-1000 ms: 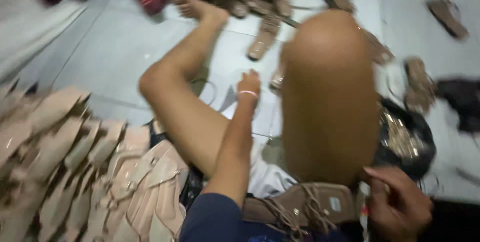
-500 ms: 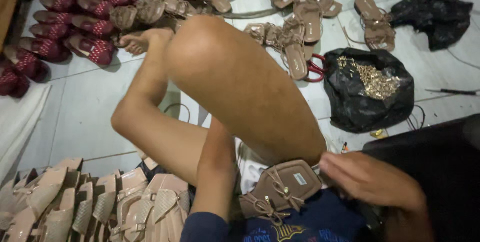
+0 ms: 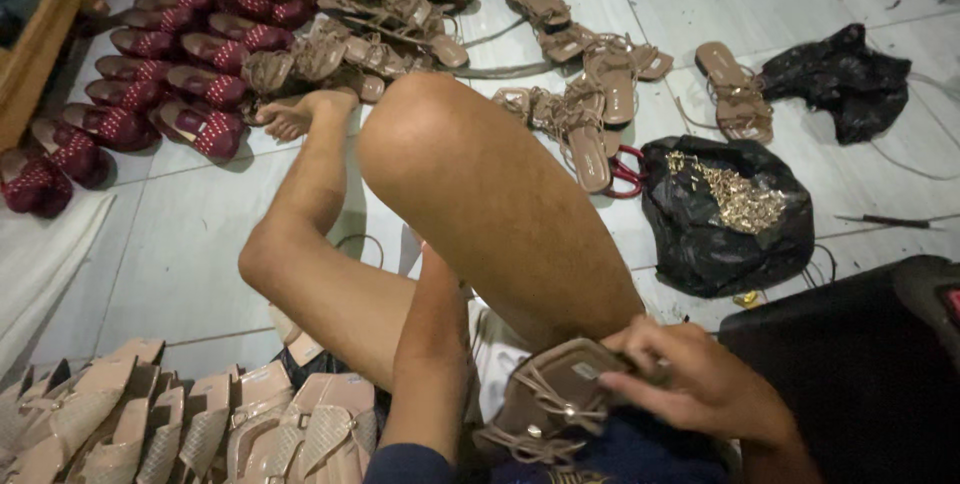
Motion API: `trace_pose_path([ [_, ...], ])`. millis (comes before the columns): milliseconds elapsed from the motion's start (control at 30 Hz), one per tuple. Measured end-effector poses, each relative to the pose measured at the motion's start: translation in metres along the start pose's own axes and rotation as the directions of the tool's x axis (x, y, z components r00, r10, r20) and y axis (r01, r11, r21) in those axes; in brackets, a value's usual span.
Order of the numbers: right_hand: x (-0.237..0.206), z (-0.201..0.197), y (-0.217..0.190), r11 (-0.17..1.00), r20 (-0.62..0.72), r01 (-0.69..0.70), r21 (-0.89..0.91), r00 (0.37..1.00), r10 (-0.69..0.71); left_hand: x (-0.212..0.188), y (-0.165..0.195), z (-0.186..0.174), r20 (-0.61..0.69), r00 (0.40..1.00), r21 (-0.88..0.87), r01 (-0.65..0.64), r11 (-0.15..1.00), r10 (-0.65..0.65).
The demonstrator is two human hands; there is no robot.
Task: The person sits on the floor and attaches small metal hardware pieces to the straps of a beige sandal. They repeatedly pick up the hardware from a black bag and fasten it to the shoe's strap.
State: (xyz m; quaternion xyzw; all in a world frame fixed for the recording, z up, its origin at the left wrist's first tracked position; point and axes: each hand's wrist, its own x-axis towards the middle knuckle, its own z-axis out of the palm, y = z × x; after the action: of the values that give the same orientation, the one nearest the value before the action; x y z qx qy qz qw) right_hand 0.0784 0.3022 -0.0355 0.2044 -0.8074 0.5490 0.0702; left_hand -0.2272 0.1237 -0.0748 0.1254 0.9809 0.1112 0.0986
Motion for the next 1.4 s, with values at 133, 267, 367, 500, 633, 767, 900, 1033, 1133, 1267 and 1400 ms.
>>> trace_pose_path([
  [133, 0.004, -0.017, 0.017, 0.986, -0.341, -0.013, 0.167, 0.938, 0.07, -0.008, 0.004, -0.007, -0.014, 1.0, -0.017, 0.008, 1.0, -0.008],
  [267, 0.033, -0.029, 0.023, 0.919, -0.439, -0.005, 0.394, 0.878, 0.193, -0.015, 0.009, -0.008, -0.043, 0.999, -0.07, 0.013, 0.997, -0.016],
  [367, 0.057, -0.024, 0.016, 0.921, -0.323, -0.068, 0.384, 0.925, 0.203, -0.016, 0.006, -0.009, -0.126, 0.991, -0.192, 0.014, 0.981, -0.039],
  [500, 0.088, -0.03, -0.009, 0.919, -0.287, 0.036, 0.393, 0.954, 0.086, -0.025, -0.014, -0.024, -0.393, 0.893, -0.627, -0.084, 0.774, -0.221],
  [633, 0.106, -0.028, -0.032, 0.993, -0.258, 0.024, 0.113, 0.966, 0.006, -0.071, -0.038, -0.03, -0.576, 0.739, -0.802, -0.594, 0.064, -0.348],
  [767, 0.096, 0.009, -0.034, 0.997, -0.362, 0.058, -0.045, 0.929, -0.071, -0.182, -0.033, -0.014, -0.495, 0.739, -0.821, -0.571, -0.034, -0.458],
  [900, 0.093, 0.012, -0.028, 0.992, -0.447, -0.073, 0.103, 0.888, 0.112, -0.25, 0.002, -0.013, -0.755, 0.588, -0.655, -0.703, 0.278, -0.292],
  [1033, 0.095, 0.004, -0.034, 0.995, -0.477, -0.008, -0.097, 0.878, -0.04, -0.269, 0.033, -0.031, -0.773, 0.626, -0.623, -0.721, 0.303, -0.101],
  [1133, 0.091, -0.002, -0.042, 0.96, -0.444, 0.015, -0.278, 0.885, -0.142, -0.262, 0.045, -0.043, -0.743, 0.666, -0.643, -0.684, 0.345, -0.066],
  [1267, 0.079, -0.011, -0.047, 0.931, -0.478, 0.149, -0.332, 0.825, -0.302, -0.259, 0.047, -0.052, -0.755, 0.655, -0.598, -0.69, 0.408, 0.0],
  [1400, 0.068, -0.008, -0.055, 0.799, -0.338, 0.381, -0.466, 0.758, -0.559, -0.261, 0.049, -0.061, -0.787, 0.611, -0.513, -0.727, 0.457, 0.087],
])
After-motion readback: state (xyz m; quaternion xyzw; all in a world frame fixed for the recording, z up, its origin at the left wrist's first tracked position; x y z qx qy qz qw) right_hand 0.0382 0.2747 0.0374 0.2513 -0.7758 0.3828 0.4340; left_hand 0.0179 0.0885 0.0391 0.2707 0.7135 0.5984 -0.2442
